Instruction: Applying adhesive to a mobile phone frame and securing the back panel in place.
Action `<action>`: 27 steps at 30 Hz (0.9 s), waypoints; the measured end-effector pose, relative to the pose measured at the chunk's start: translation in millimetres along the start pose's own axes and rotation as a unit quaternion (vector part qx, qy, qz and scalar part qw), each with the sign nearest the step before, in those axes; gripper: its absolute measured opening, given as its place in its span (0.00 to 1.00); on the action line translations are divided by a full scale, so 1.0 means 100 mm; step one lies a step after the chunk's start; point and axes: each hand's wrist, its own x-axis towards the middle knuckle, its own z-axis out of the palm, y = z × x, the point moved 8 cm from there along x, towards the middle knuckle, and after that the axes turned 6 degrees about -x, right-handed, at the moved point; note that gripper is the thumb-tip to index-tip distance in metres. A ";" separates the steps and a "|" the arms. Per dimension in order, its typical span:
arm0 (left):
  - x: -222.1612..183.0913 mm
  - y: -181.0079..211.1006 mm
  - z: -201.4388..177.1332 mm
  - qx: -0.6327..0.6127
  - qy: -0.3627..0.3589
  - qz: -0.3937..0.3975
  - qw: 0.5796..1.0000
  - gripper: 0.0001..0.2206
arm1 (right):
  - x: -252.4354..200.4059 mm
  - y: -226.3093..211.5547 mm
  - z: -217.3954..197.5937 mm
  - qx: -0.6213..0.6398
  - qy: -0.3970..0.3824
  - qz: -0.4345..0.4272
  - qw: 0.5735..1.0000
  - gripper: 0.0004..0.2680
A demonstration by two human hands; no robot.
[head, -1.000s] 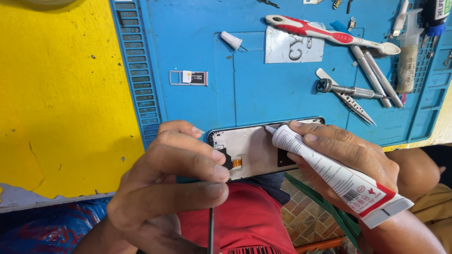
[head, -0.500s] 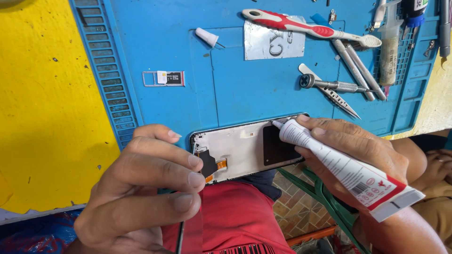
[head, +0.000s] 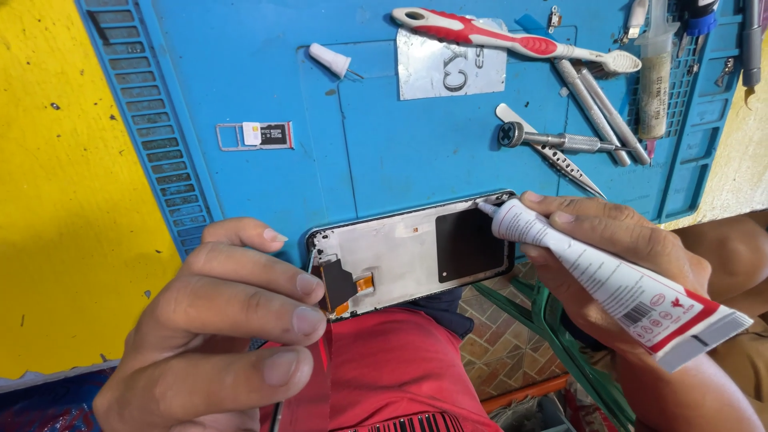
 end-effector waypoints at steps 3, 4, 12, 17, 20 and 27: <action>-0.01 0.01 0.00 -0.001 -0.017 0.020 1.000 0.04 | -0.01 -0.02 0.01 0.088 -0.006 -0.021 0.996 0.14; -0.01 0.01 0.01 0.003 -0.017 0.010 1.000 0.04 | 0.01 -0.03 0.03 0.062 -0.016 -0.008 0.998 0.14; -0.03 -0.01 -0.01 0.013 -0.023 0.003 1.000 0.05 | 0.06 -0.07 0.05 0.046 0.007 -0.016 0.999 0.13; -0.04 -0.04 -0.02 0.008 -0.043 0.003 0.999 0.05 | 0.06 -0.09 0.05 0.000 0.005 0.017 1.000 0.13; -0.04 -0.04 -0.03 0.012 -0.064 0.001 0.998 0.06 | 0.08 -0.10 0.05 -0.032 0.015 -0.003 0.999 0.13; -0.05 -0.06 -0.05 0.015 -0.084 0.013 0.996 0.07 | 0.08 -0.11 0.04 0.000 0.018 0.003 1.000 0.13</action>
